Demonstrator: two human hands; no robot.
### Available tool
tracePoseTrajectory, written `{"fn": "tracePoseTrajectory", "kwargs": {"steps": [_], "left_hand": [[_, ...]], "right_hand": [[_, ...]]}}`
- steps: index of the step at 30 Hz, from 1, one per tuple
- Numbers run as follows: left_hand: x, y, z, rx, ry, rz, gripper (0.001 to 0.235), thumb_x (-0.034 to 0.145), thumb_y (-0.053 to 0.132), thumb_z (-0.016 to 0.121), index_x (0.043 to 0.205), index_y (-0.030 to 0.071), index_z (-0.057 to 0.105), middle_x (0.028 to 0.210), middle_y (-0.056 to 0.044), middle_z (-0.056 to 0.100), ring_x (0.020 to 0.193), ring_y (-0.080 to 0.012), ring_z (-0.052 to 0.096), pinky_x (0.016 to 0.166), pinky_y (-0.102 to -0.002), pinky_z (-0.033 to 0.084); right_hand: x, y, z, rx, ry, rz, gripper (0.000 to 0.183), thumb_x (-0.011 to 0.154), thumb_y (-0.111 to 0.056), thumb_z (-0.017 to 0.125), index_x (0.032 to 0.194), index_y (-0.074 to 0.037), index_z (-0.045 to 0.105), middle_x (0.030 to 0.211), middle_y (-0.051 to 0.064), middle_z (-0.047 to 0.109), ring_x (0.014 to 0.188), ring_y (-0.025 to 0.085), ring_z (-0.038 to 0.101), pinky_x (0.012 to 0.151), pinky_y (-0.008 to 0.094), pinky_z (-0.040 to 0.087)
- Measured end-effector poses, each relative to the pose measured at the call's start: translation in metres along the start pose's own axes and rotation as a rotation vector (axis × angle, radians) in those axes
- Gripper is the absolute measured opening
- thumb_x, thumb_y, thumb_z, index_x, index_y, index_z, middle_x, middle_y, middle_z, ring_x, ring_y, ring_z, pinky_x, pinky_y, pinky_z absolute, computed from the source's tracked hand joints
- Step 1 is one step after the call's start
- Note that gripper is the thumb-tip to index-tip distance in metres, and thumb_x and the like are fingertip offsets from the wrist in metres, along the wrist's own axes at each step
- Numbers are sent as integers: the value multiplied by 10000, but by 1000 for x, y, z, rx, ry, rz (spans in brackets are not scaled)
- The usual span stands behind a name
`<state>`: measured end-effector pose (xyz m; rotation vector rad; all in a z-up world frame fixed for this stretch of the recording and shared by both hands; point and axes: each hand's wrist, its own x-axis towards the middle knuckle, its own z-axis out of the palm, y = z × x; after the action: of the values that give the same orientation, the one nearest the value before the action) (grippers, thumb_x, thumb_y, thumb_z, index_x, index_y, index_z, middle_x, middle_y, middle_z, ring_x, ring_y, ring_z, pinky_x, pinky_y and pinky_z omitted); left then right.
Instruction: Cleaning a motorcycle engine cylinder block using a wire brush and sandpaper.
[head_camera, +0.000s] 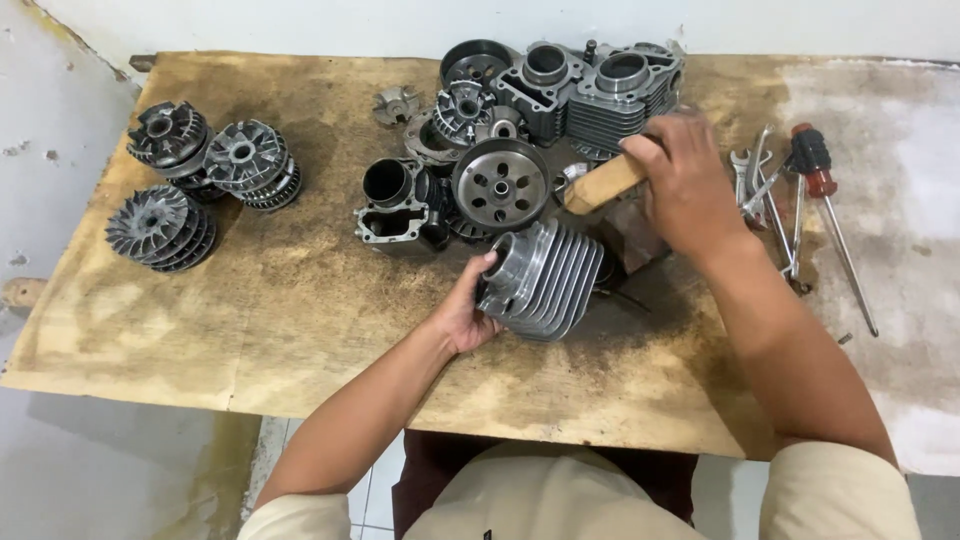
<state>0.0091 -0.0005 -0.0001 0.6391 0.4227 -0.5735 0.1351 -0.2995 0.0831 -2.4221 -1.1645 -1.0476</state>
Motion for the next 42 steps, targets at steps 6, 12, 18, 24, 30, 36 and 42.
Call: {"fn": "tracePoseTrajectory", "kwargs": {"steps": [6,12,18,24,30,36,42], "left_hand": [[4,-1,-6,-29,30,0,578,816,500,760,1136,31,656,1066,-193,757,945,-340,761,811,-582,627],[-2,1,2,-29,35,8,588,815,502,754,1135,20,651,1070,-204,751,961,-351,756,823,-586,622],[-3,1,2,-22,27,1,627,809,515,755,1168,15,633,1100,-215,740,998,-358,746,871,-588,609],[-6,2,11,-64,27,3,597,819,478,759,1157,1,636,1103,-217,740,1004,-357,744,900,-583,600],[8,2,-9,-1,30,-26,653,822,567,732,1169,26,616,1095,-210,737,994,-372,744,856,-631,602],[-4,6,12,28,2,-13,632,837,577,709,1150,35,622,1087,-192,739,1005,-357,742,854,-621,592],[5,6,3,69,4,-30,692,827,630,689,1195,50,603,1133,-194,729,1034,-362,734,851,-624,593]], "right_hand": [[9,-18,-41,-14,-79,66,640,768,148,603,1375,-24,499,1178,186,513,1127,404,562,911,514,448],[5,-28,-52,15,-105,110,566,820,122,577,1362,-24,502,1204,162,513,1166,375,563,959,503,437],[-6,-50,-31,177,-90,10,499,843,104,563,1272,-127,457,1142,158,533,1120,382,599,999,553,476],[13,-71,-46,25,-27,-114,262,1018,-50,461,1240,-111,588,1134,138,558,1088,353,618,1027,536,465],[10,-55,-28,33,-101,-144,227,1090,-161,452,1260,-155,603,1115,129,582,1107,336,630,1047,513,457],[7,-34,-21,-90,-78,-125,204,1093,-175,494,1253,-174,621,1138,96,574,1118,306,630,1042,485,465],[1,-25,-13,-86,-51,-147,216,1089,-143,462,1224,-180,627,1126,97,549,1112,307,609,1046,483,457]]}}
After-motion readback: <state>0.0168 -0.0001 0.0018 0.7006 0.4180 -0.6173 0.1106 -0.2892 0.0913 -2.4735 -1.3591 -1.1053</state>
